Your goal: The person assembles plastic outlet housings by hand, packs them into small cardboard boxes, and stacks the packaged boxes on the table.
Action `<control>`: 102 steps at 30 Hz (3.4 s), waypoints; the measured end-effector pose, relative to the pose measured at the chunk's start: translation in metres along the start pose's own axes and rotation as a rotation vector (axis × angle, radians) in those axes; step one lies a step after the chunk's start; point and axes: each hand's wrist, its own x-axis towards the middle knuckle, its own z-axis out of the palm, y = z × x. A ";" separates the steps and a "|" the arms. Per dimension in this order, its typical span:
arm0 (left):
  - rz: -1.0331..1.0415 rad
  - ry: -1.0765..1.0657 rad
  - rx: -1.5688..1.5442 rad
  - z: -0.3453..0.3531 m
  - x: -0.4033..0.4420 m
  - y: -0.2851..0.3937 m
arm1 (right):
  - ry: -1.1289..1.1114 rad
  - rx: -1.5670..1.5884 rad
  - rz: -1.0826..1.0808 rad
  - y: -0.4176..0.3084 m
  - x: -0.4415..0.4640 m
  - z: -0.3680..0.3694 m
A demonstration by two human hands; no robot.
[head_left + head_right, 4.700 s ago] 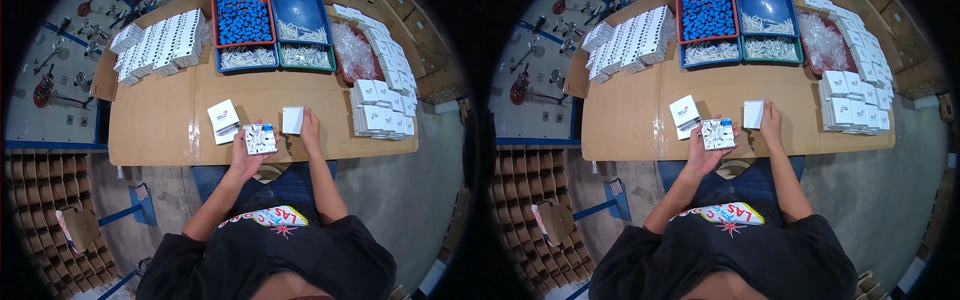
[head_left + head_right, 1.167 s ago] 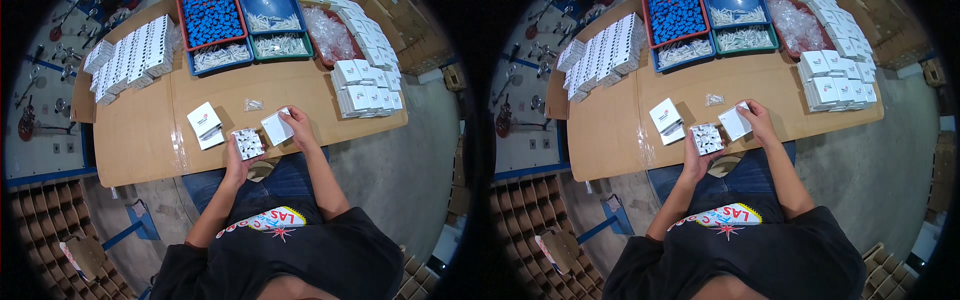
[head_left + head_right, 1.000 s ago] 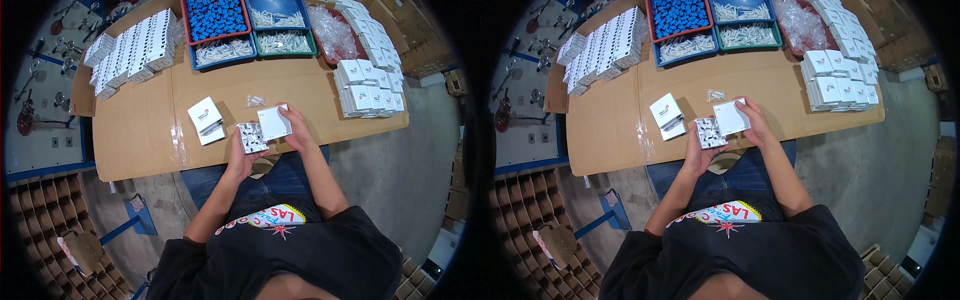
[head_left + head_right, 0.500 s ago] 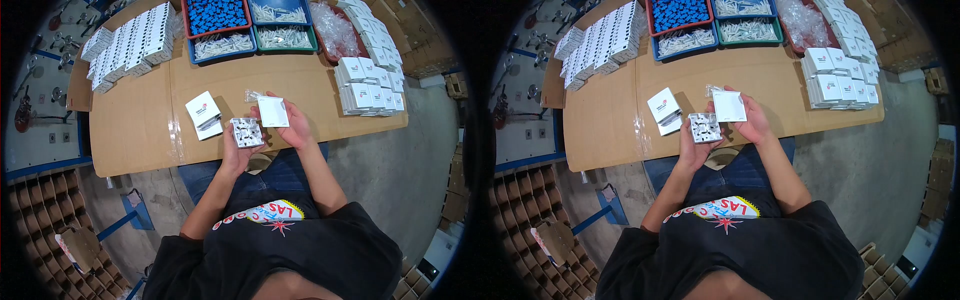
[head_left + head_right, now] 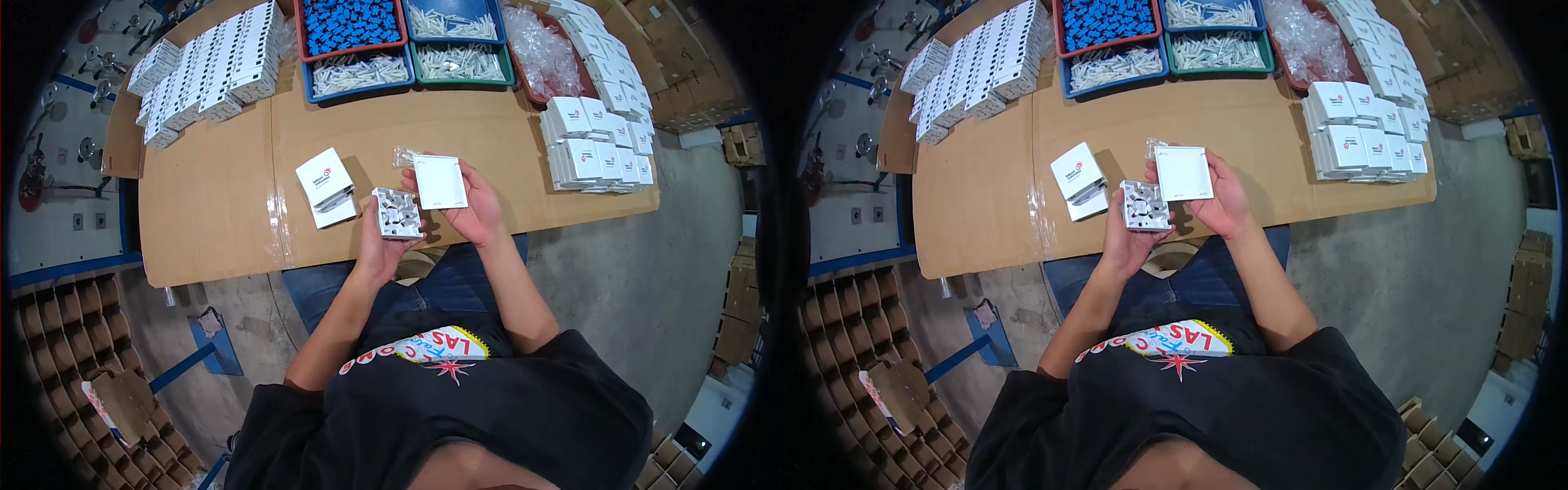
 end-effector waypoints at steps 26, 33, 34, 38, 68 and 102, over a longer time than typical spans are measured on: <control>-0.080 0.049 0.142 -0.005 -0.001 -0.004 | -0.136 -1.716 -0.301 0.036 -0.011 0.005; 0.150 0.113 0.748 -0.018 -0.017 0.023 | 0.032 -1.988 -0.531 0.003 -0.005 -0.028; 0.484 0.186 1.002 -0.018 -0.022 0.033 | 0.150 -2.062 -0.605 -0.008 -0.005 -0.034; 1.021 0.453 1.455 -0.042 -0.020 0.101 | 0.334 -2.166 -0.598 -0.038 -0.005 -0.056; -0.122 -0.041 -0.052 -0.023 -0.046 0.007 | -0.331 -1.917 -0.360 0.071 -0.019 0.028; -0.012 -0.203 -0.292 -0.027 -0.029 -0.005 | 0.080 -1.330 -0.673 0.064 0.005 0.000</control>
